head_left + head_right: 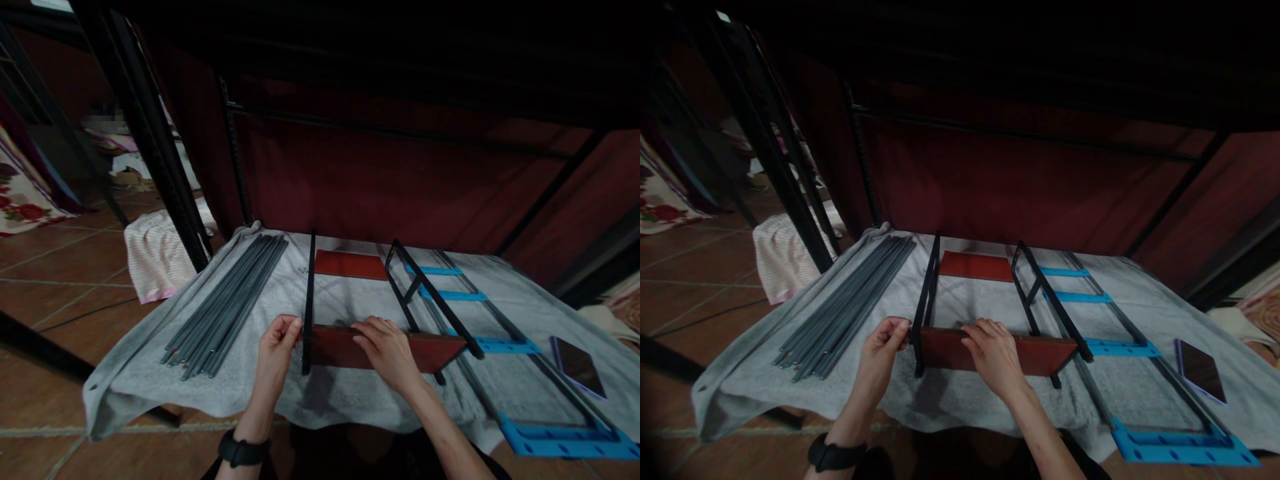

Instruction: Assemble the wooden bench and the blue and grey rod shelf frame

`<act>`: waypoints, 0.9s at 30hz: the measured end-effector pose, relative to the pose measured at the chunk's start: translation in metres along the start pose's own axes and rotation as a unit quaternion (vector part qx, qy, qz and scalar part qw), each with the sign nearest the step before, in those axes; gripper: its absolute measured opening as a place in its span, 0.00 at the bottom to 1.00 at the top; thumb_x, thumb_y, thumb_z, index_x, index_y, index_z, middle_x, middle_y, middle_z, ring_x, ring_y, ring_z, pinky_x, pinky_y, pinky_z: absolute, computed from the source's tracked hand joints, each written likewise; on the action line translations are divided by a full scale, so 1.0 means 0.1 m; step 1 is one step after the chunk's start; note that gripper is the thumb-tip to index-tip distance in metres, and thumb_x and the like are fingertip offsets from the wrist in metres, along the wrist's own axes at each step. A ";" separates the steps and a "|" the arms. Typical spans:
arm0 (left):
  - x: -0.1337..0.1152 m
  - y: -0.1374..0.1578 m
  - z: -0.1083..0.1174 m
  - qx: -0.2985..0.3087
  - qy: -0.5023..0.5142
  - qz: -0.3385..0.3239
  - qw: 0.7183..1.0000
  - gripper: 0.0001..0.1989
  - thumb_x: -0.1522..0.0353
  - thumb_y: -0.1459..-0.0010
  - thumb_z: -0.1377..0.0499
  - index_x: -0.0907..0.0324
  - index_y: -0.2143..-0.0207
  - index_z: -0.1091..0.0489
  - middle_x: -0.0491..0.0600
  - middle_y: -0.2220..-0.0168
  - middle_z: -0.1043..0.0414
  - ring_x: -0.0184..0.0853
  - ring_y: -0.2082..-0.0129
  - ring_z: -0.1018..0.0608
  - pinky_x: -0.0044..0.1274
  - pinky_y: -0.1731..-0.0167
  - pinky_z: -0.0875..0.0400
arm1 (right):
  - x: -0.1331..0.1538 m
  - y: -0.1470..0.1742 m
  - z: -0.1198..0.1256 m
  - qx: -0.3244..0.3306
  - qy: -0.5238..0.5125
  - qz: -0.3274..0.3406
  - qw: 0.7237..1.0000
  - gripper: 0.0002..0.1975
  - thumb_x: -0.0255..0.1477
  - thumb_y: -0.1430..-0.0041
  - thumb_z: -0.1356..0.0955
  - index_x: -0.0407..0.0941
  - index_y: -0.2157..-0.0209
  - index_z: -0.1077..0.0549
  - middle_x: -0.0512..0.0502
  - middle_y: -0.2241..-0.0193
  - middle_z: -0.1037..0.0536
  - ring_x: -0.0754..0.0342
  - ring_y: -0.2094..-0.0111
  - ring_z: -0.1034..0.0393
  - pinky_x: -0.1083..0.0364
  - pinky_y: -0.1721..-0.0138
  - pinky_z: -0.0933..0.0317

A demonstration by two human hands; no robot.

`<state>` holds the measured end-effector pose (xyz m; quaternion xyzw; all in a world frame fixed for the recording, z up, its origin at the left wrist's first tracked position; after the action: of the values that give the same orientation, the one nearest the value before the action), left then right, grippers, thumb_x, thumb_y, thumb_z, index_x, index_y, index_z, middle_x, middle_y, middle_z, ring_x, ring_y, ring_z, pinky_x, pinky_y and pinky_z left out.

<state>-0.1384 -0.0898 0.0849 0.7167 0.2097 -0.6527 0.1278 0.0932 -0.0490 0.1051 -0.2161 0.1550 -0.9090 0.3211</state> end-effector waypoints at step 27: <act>0.17 -0.04 0.07 -0.017 0.010 -0.021 1.000 0.14 0.61 0.50 0.31 0.58 0.62 0.21 0.47 0.67 0.23 0.32 0.66 0.25 0.23 0.61 0.30 | 0.10 -0.03 0.03 -0.014 0.004 -0.009 1.000 0.07 0.33 0.32 0.34 0.49 0.58 0.23 0.49 0.62 0.20 0.51 0.59 0.27 0.51 0.55 0.40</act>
<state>-0.1456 -0.0873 0.0672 0.7163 0.2374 -0.6443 0.1239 0.0865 -0.0534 0.1119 -0.2186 0.1664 -0.9105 0.3090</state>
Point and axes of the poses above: each hand's wrist, its own y-axis away from the middle knuckle, its own z-axis out of the back of the hand, x = y × z, the point moved 1 cm from there along -y, towards the middle knuckle
